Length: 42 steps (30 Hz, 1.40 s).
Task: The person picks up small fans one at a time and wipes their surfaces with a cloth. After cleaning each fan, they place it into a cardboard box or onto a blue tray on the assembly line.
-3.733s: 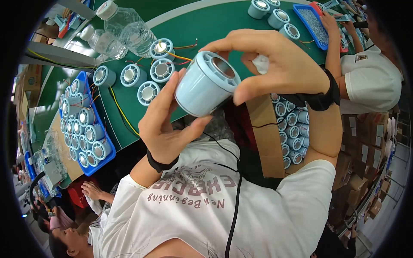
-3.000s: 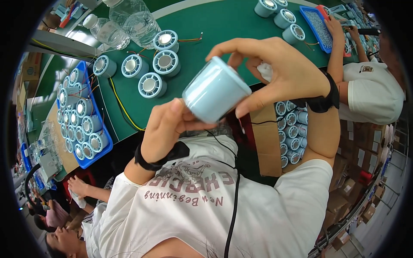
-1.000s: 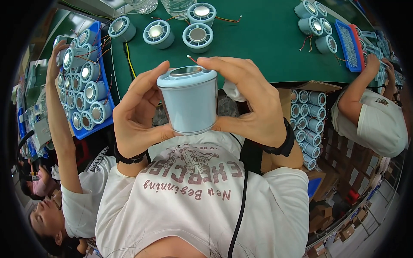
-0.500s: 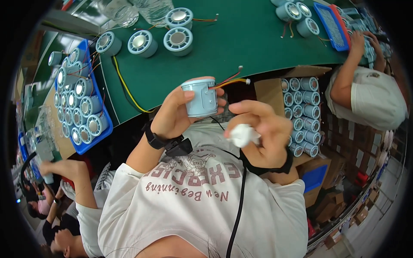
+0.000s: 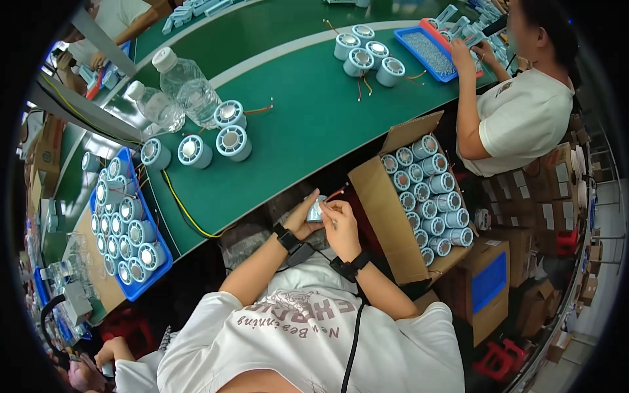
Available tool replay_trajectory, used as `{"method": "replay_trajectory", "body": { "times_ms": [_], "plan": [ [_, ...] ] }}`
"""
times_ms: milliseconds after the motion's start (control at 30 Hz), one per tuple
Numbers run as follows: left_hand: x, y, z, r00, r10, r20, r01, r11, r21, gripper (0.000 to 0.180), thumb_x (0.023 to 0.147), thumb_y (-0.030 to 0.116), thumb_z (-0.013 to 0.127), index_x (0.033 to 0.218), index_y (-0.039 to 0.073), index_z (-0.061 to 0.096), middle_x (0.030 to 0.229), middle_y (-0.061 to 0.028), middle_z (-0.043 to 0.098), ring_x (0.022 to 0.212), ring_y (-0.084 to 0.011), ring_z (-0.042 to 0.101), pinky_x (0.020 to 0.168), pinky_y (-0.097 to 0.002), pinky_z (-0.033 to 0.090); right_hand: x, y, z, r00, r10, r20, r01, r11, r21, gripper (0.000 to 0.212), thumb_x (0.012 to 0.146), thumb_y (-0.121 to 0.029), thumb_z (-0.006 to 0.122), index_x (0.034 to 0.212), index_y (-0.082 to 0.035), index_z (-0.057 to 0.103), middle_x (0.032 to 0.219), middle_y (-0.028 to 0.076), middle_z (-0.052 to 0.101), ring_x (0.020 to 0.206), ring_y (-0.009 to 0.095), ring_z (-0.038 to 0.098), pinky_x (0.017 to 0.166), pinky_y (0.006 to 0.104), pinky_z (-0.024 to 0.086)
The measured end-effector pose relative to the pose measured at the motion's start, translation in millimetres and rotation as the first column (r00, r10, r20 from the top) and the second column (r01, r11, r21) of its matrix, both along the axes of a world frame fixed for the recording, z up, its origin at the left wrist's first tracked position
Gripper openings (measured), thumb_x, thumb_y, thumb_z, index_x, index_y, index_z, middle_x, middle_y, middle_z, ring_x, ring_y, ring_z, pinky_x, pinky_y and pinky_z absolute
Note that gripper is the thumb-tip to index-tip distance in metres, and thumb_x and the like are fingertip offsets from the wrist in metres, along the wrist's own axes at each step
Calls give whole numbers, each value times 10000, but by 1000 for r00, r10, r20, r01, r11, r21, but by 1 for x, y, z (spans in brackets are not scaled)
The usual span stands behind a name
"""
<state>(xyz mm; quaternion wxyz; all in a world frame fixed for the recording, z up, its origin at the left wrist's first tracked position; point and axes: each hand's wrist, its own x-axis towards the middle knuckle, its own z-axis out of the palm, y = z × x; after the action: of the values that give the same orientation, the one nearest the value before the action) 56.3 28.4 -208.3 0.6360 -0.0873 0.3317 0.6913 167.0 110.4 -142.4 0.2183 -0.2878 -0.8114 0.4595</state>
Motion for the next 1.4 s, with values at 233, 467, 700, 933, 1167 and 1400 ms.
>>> {"method": "replay_trajectory", "body": {
  "times_ms": [233, 467, 700, 933, 1167, 1400],
  "plan": [
    [-5, 19, -54, 998, 59, -2, -59, 995, -81, 328, 883, 402, 657, 1050, 133, 574, 932, -34, 645, 911, -191, 645, 746, -380, 577, -1, 39, -90, 977, -44, 211, 161, 799, -579, 268, 825, -211, 769, 994, -23, 681, 957, 50, 646, 849, 168, 620, 739, 316, 493],
    [-18, 14, -41, 993, 118, 29, -114, 988, -105, 356, 882, 407, 660, 1065, 109, 592, 943, -58, 653, 832, -197, 648, 729, -355, 560, -22, 35, -82, 959, -29, 281, 282, 86, -956, 333, 882, -274, 714, 1105, -65, 583, 1042, 48, 592, 954, 170, 555, 873, 371, 483],
    [-18, 4, -84, 989, 145, -3, -145, 989, -44, 349, 929, 400, 610, 1053, 74, 606, 939, -64, 643, 819, -204, 636, 706, -350, 540, -43, 28, -85, 959, 18, 281, 279, 76, -957, 280, 919, -279, 663, 1066, -52, 588, 1008, 60, 590, 933, 173, 551, 848, 391, 512],
    [-5, -7, -120, 952, 299, 62, -292, 951, -106, 355, 966, 397, 549, 1073, 62, 598, 970, -78, 644, 853, -201, 644, 699, -350, 542, -56, 22, -80, 952, 71, 297, 292, 73, -954, 271, 937, -288, 639, 992, -23, 637, 881, 72, 627, 786, 171, 597, 678, 321, 516],
    [-24, -9, -8, 984, -47, -170, 37, 998, -59, 395, 897, 324, 654, 1161, 46, 558, 968, -79, 657, 855, -207, 658, 723, -334, 541, -24, 31, -24, 987, 10, 162, 84, 823, -562, 225, 946, -94, 521, 1118, 14, 618, 973, 61, 613, 794, 132, 568, 680, 264, 484],
    [-31, -42, 124, 218, -131, -967, 129, 986, -105, 701, 725, 282, 782, 1277, -21, 475, 949, -162, 648, 840, -302, 664, 755, -379, 537, -19, 55, 101, 896, 437, 81, -347, 801, -488, 426, 814, -42, 552, 1230, 44, 569, 1030, 91, 618, 731, 130, 538, 683, 277, 467]
  ]
}}
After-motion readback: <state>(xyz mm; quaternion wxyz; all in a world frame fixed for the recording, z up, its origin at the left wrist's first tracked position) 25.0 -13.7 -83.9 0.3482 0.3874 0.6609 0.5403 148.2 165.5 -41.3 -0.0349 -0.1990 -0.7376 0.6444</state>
